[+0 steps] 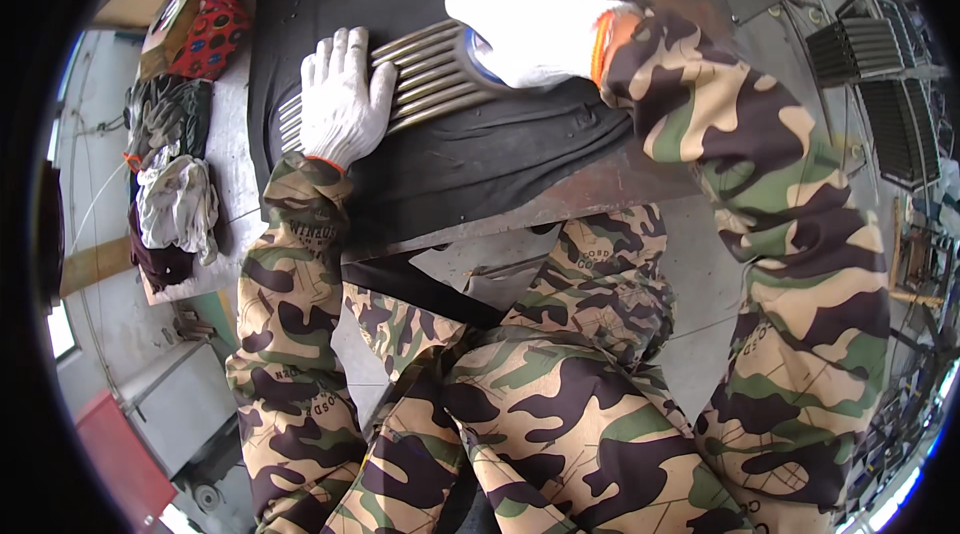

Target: Using a pneumatic orbital sander to smooth the surface of several parallel metal rods on a workbench.

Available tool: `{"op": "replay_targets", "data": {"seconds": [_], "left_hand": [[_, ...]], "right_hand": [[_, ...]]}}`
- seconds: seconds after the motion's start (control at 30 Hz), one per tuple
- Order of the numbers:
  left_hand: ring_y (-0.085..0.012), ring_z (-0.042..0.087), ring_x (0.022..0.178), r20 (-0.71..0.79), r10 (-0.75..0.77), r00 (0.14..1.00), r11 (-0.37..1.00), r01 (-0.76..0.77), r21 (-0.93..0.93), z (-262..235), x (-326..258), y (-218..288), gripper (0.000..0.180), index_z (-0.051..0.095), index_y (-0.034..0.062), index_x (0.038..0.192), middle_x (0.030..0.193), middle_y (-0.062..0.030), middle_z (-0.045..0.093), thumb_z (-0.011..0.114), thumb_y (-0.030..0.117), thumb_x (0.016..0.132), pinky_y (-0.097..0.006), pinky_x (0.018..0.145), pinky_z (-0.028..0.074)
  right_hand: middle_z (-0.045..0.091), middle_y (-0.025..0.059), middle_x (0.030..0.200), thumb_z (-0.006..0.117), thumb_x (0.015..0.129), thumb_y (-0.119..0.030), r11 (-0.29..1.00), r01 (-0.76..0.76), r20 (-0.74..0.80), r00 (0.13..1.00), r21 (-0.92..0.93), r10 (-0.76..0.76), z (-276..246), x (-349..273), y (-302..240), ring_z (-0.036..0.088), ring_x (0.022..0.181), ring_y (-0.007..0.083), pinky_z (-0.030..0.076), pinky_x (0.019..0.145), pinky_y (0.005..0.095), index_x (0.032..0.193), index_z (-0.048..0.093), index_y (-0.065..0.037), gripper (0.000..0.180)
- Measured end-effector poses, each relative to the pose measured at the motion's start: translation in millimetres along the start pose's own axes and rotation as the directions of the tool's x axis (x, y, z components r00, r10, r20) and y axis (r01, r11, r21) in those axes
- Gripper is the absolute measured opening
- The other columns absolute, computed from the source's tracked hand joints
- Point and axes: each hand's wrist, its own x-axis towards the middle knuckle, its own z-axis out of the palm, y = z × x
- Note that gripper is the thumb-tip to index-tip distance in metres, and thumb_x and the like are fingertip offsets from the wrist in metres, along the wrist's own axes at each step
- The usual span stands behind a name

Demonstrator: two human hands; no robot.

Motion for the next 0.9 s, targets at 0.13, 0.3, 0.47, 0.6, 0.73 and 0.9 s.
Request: {"op": "replay_targets", "data": {"seconds": [0.13, 0.3, 0.47, 0.6, 0.73, 0.9], "left_hand": [[-0.048, 0.052, 0.138, 0.112, 0.002, 0.994, 0.985, 0.018, -0.174, -5, -2, 0, 0.062, 0.057, -0.0086, 0.146, 0.15, -0.0321, 0.058, 0.063, 0.036, 0.103, -0.056, 0.117, 0.037], [-0.0463, 0.053, 0.133, 0.024, -0.088, 0.996, 0.996, 0.088, 0.028, -8, -36, -13, 0.064, 0.056, -0.0063, 0.147, 0.147, -0.0304, 0.058, 0.064, 0.037, 0.101, -0.057, 0.117, 0.036], [-0.0404, 0.056, 0.13, 0.079, -0.131, 0.988, 0.99, 0.135, -0.038, -8, -10, -13, 0.057, 0.06, -0.0045, 0.141, 0.141, -0.0243, 0.063, 0.063, 0.038, 0.102, -0.053, 0.114, 0.039], [-0.0391, 0.058, 0.124, -0.003, -0.148, 0.989, 0.988, 0.148, -0.04, 1, -11, -13, 0.054, 0.062, -0.0031, 0.136, 0.137, -0.0222, 0.064, 0.065, 0.037, 0.101, -0.053, 0.111, 0.04], [-0.0373, 0.058, 0.125, 0.003, -0.184, 0.983, 0.981, 0.184, -0.066, -1, -10, -3, 0.055, 0.062, -0.0032, 0.138, 0.135, -0.0212, 0.065, 0.065, 0.037, 0.101, -0.053, 0.112, 0.04], [-0.0377, 0.057, 0.13, 0.026, -0.26, 0.965, 0.962, 0.261, -0.073, -2, -18, 0, 0.056, 0.062, -0.003, 0.14, 0.141, -0.0217, 0.064, 0.064, 0.037, 0.101, -0.052, 0.116, 0.038]], "right_hand": [[0.064, 0.0151, 0.116, 0.068, 0.096, -0.025, 0.999, -0.046, 0.062, 0.997, -0.019, 0.048, 4, 11, 13, 0.068, 0.109, 0.0354, 0.059, 0.09, 0.0501, 0.123, 0.064, -0.01, 0.031], [0.063, 0.0152, 0.113, 0.067, 0.097, -0.027, 1.0, 0.013, 0.042, 0.999, 0.01, -0.013, -1, 13, -10, 0.067, 0.106, 0.0359, 0.059, 0.088, 0.0492, 0.123, 0.064, -0.01, 0.031], [0.064, 0.0142, 0.103, 0.067, 0.097, -0.028, 0.997, 0.079, -0.089, 0.993, -0.012, -0.08, 14, 31, -27, 0.068, 0.097, 0.0354, 0.059, 0.083, 0.0494, 0.116, 0.065, -0.009, 0.026], [0.066, 0.0144, 0.106, 0.068, 0.098, -0.032, 0.998, 0.061, -0.044, 0.997, 0.003, -0.061, 16, 58, -33, 0.069, 0.1, 0.0358, 0.059, 0.085, 0.0501, 0.119, 0.065, -0.012, 0.029], [0.066, 0.0147, 0.109, 0.067, 0.098, -0.033, 0.996, 0.088, -0.025, 0.996, -0.031, -0.089, 8, 52, -42, 0.07, 0.103, 0.0364, 0.059, 0.087, 0.0498, 0.119, 0.066, -0.012, 0.029], [0.066, 0.0189, 0.116, 0.066, 0.098, -0.034, 0.999, 0.026, 0.083, 0.996, -0.033, -0.024, 9, 68, -34, 0.07, 0.107, 0.0377, 0.06, 0.093, 0.051, 0.123, 0.067, -0.012, 0.033]]}}
